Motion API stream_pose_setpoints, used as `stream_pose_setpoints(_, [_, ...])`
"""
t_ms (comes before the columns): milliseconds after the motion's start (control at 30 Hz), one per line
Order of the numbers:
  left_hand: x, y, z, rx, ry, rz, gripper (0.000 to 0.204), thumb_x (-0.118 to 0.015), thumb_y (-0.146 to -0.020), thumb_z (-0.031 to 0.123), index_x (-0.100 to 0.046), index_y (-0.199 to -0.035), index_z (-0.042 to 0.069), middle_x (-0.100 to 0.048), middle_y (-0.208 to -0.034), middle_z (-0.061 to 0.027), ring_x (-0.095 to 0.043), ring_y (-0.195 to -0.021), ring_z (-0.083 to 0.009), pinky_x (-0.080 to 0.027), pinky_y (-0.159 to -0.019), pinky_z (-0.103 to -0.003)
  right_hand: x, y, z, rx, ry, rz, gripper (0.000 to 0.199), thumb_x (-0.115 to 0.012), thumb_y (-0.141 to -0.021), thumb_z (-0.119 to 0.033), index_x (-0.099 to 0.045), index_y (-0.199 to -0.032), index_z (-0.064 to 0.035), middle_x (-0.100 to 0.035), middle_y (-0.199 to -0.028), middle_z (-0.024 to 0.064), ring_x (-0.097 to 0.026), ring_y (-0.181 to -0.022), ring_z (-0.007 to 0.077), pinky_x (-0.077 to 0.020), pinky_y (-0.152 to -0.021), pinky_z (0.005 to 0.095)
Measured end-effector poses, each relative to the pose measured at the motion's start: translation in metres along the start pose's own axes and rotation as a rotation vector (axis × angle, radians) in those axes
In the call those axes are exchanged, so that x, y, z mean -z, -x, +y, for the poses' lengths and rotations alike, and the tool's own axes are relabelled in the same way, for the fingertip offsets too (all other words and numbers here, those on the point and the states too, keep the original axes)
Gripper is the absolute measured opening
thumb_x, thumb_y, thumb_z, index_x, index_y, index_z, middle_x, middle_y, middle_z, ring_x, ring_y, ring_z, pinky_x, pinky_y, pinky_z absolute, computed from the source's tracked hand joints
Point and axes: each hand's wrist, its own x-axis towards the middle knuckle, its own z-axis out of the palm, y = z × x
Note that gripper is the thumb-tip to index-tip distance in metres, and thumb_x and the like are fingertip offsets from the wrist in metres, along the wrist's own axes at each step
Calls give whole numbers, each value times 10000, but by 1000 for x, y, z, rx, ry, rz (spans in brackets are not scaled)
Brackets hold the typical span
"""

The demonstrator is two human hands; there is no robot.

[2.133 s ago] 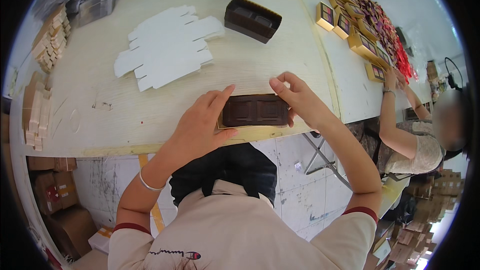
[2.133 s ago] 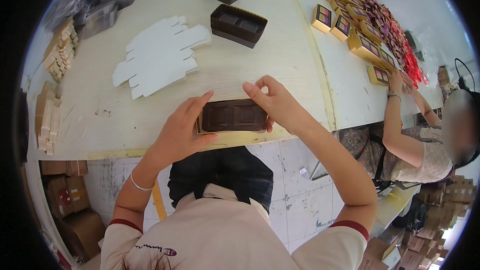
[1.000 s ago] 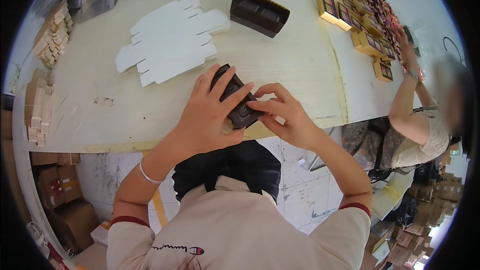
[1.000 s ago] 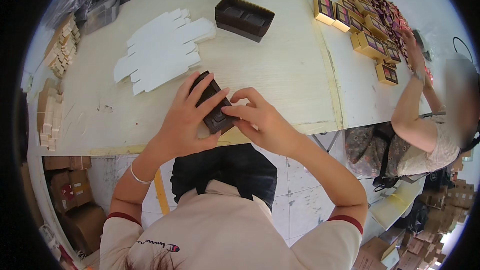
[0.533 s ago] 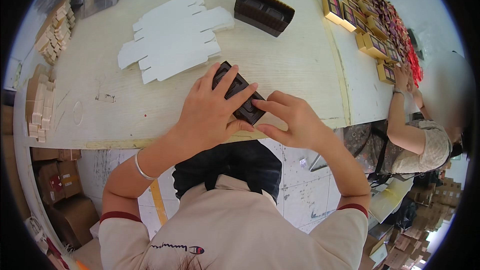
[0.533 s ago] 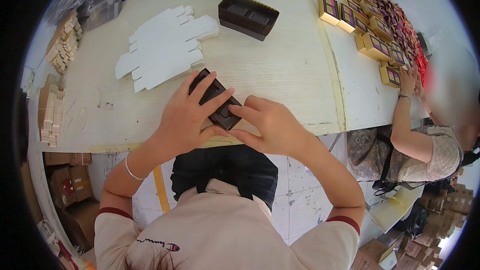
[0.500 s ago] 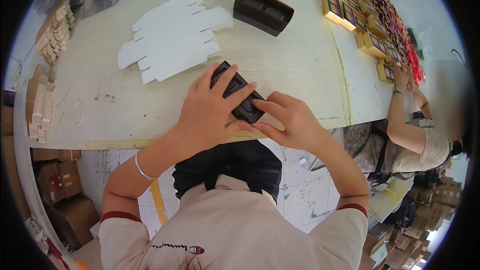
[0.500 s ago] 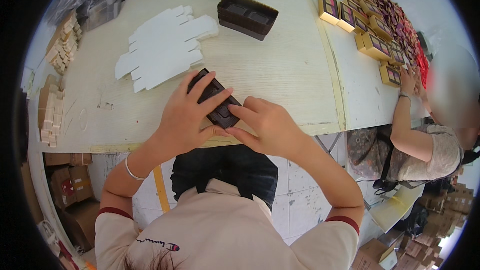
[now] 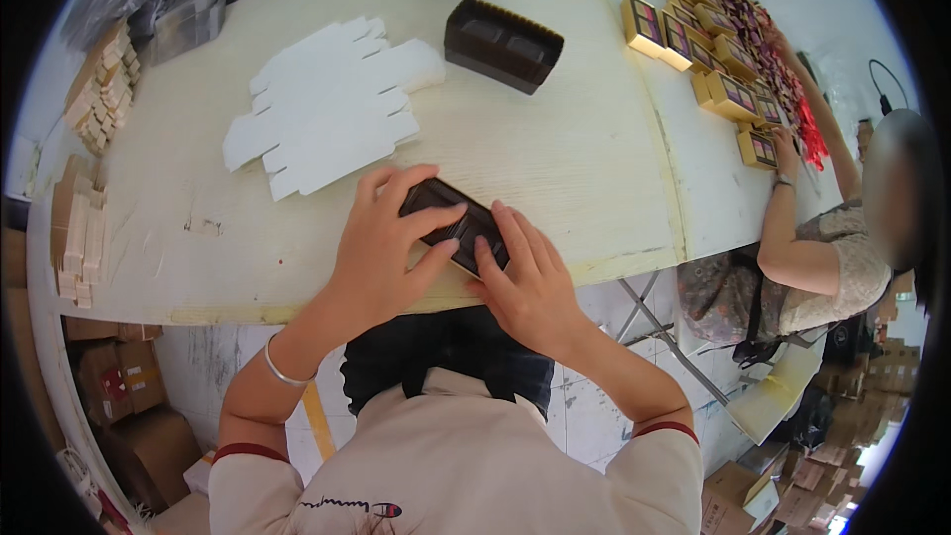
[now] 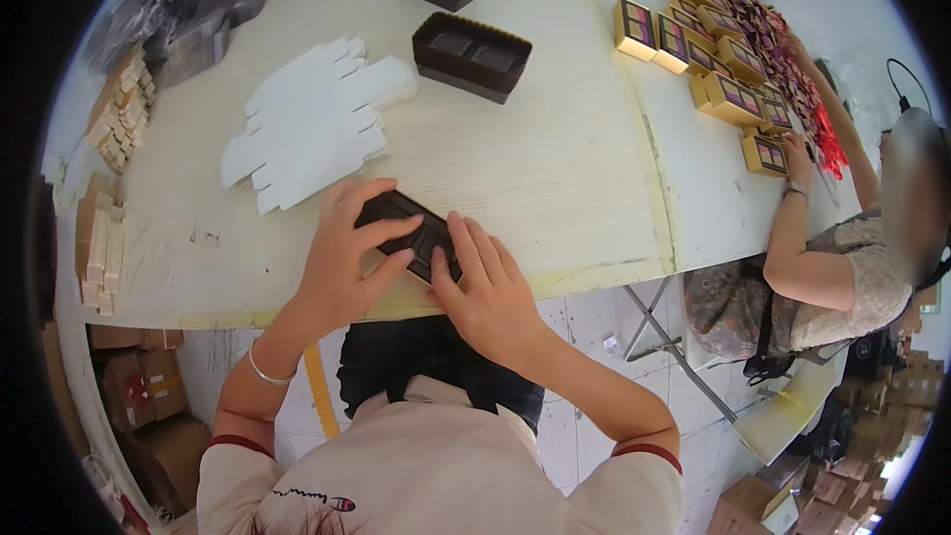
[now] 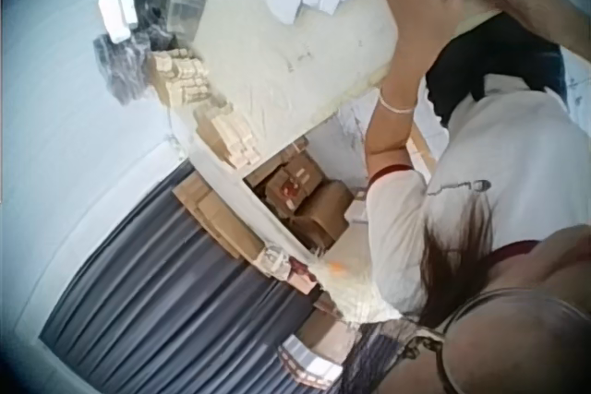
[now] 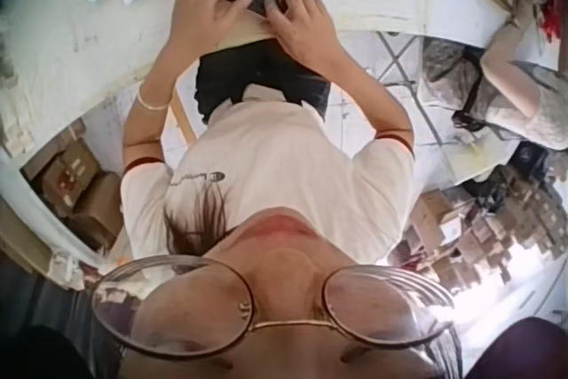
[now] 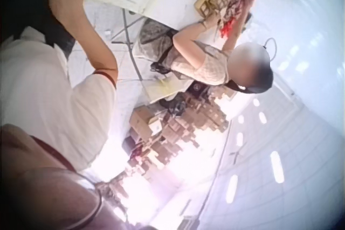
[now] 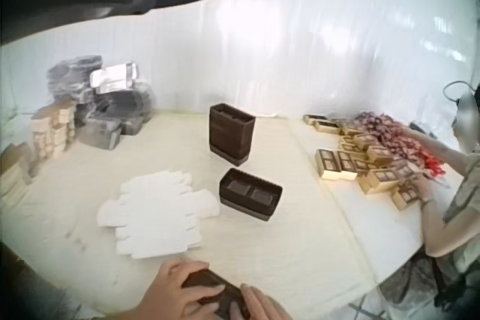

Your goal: The person folds flat cardboard pieces into small rectangular boxes, inserts a white paper liner, places a black plastic insert inside, and closes the lid. The person repeats this process for multiple boxes on a table.

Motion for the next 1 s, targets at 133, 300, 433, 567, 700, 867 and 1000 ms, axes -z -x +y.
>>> stream_pose_setpoints(133, [-11,19,4,-130,-226,54,348,-720,-778,184,-690,-1118,116,-531,-1284,-115,-475,-1137,-343,-387,-968,-449,1,8,13,61,-102,21,409,-721,-738,-114,-591,-1091,46,-457,-1331,295,-514,-1163,434,-465,-938,464])
stream_pose_setpoints(300, [15,20,2,-160,-274,101,542,-736,-774,297,-587,-1258,105,-484,-1364,-146,-431,-1261,-360,-336,-1050,-509,42,23,62,-29,-134,83,385,-714,-711,-66,-606,-1071,13,-515,-1287,259,-538,-1148,428,-465,-952,476])
stream_pose_setpoints(433, [55,-7,-37,55,-422,128,503,-780,-724,220,-612,-1172,65,-545,-1289,-124,-486,-1206,-333,-389,-1015,-432,95,40,145,-277,83,150,410,-709,-739,-77,-599,-1124,11,-491,-1332,243,-510,-1192,415,-438,-989,448])
stream_pose_setpoints(567, [71,-19,-50,261,-364,-111,409,-772,-725,165,-641,-1090,37,-631,-1133,-118,-575,-1075,-300,-464,-911,-365,83,23,165,-283,220,172,448,-728,-774,-112,-587,-1184,-4,-444,-1388,225,-458,-1251,399,-395,-1034,437])
stream_pose_setpoints(700, [89,-26,-55,209,-262,-142,277,-712,-776,83,-658,-1038,12,-669,-1021,-154,-629,-947,-327,-498,-832,-366,56,-13,126,-152,155,127,468,-743,-775,-122,-594,-1210,-35,-464,-1376,204,-468,-1242,385,-404,-1026,439])
stream_pose_setpoints(867, [88,-9,-42,15,-543,425,150,-621,-843,48,-682,-968,-9,-693,-974,-147,-659,-841,-327,-535,-739,-372,33,-43,73,64,57,162,525,-760,-728,-100,-593,-1224,-53,-486,-1351,209,-504,-1204,383,-438,-992,449])
stream_pose_setpoints(1000, [49,49,26,-364,-530,267,184,-650,-799,40,-672,-972,-22,-693,-929,-99,-660,-778,-253,-551,-670,-350,24,-9,12,351,-113,274,334,-775,-741,-227,-682,-1031,-91,-589,-1116,141,-592,-992,300,-516,-877,413])
